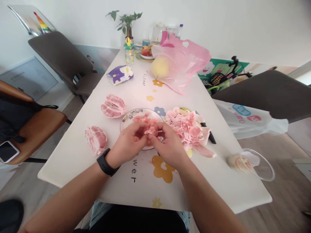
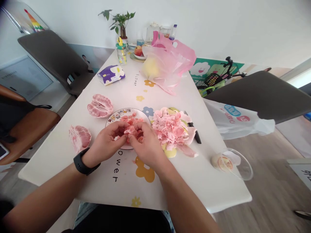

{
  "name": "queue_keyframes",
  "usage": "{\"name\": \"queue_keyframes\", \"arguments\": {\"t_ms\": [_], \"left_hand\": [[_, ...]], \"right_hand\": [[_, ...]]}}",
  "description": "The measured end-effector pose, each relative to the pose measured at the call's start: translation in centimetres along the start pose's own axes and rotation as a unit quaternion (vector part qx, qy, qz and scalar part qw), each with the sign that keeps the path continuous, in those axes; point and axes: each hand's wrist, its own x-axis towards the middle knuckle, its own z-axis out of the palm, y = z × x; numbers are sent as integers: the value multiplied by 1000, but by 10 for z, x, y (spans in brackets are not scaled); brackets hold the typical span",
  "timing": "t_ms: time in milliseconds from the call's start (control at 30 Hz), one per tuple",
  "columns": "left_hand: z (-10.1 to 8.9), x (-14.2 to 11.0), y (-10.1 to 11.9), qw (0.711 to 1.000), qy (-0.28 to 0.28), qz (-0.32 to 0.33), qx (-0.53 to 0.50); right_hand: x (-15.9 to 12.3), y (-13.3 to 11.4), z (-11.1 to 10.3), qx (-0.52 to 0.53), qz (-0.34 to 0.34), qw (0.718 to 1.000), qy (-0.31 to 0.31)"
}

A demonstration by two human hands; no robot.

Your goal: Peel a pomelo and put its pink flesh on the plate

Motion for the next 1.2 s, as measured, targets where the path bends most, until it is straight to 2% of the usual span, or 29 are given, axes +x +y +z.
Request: {"name": "queue_keyframes", "arguments": {"t_ms": [67,167,400,633,800,933,1067,1200], "left_hand": [[0,0,2,999,-15,-19,-34],[0,0,5,999,-18,-25,-40],[-2,1,4,993,-47,-32,-103],[-2,2,6,984,-80,-52,-147],[-7,5,5,983,-51,-44,-170],[-11,8,5,965,-37,-66,-250],[-11,10,5,951,-40,-78,-298],[-12,10,4,948,-13,-90,-305]], "right_hand": [[0,-1,-1,91,42,995,-17],[0,-3,-3,174,52,983,-26],[3,-6,-8,270,67,957,-82],[7,6,-7,306,123,942,-57],[12,9,-15,309,128,943,-7],[14,12,-17,339,119,933,18],[14,14,-15,365,111,924,10],[12,9,-16,433,127,893,-14]]}}
